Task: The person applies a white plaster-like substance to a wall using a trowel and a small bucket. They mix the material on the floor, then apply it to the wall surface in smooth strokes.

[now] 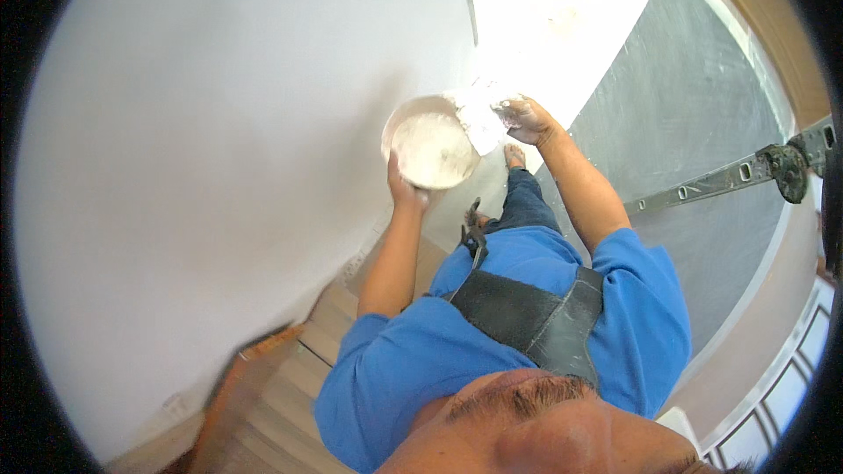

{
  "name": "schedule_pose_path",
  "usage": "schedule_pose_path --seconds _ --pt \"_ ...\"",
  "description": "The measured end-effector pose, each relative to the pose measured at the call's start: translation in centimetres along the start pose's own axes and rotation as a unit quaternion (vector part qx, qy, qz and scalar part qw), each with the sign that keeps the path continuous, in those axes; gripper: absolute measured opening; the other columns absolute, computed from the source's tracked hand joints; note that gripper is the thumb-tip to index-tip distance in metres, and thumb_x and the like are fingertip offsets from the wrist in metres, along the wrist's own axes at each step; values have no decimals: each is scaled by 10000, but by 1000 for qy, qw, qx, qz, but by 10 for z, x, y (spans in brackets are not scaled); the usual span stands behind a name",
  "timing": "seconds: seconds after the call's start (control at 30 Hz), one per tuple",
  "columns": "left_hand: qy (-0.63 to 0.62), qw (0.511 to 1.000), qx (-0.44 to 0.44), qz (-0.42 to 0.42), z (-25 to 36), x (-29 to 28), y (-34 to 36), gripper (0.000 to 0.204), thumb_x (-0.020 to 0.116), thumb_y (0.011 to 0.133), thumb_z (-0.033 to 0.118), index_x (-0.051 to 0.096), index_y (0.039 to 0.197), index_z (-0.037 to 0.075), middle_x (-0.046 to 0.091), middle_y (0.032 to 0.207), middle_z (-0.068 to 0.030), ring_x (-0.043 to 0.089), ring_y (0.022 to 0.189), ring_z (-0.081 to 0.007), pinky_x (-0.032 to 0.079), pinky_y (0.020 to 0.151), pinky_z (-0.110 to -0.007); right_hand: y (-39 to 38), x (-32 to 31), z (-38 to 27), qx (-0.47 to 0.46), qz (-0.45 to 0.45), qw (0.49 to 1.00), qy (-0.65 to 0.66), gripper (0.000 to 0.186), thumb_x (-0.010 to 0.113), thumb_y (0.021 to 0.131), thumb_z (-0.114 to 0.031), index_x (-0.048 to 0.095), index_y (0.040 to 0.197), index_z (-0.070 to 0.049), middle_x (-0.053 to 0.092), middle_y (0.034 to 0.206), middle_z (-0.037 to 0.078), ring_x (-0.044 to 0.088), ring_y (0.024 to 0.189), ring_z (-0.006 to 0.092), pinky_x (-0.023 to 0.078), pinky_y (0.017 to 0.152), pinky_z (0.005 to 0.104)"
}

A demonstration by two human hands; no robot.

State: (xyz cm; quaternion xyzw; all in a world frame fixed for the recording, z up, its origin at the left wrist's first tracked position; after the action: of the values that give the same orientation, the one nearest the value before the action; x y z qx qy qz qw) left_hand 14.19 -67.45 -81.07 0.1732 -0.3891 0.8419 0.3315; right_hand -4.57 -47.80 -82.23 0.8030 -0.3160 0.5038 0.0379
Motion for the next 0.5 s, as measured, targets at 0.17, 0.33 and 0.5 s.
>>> schedule_pose_path --seconds 0.17,0.33,0.5 --pt "93 994 42 26 -3 -49 -16 745 527 935 490 334 1533 90 415 1538 -171 444 1374 -400 390 1133 -571 44 -114 -9 -66 100 991 56 404 604 960 -100 527 1355 -61 655 1189 86 650 1040 198 548 888 354" --pt "16 992 -29 125 -6 -119 -26 802 608 866 470 344 1532 111 425 1528 -169 433 1382 -397 382 1128 -607 129 -229 36 -130 263 954 66 299 567 958 -59 572 1258 -66 636 998 22 610 830 149 486 693 316" --pt "-16 969 -35 242 -4 -154 -38 842 658 822 467 349 1535 141 422 1535 -148 423 1386 -397 359 1136 -621 215 -303 59 -161 388 904 81 201 569 953 -60 588 1153 -72 613 909 -9 582 781 113 469 667 298"
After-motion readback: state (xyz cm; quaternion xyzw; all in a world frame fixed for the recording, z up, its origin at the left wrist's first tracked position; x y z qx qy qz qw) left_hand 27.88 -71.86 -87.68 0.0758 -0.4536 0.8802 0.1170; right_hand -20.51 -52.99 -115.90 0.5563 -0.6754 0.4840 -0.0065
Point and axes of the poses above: each hand's wrist, its own y-axis towards the middle knuckle, its own x-axis out of the palm, z = x × y, the point moved 6 cm from there along y, towards the middle knuckle
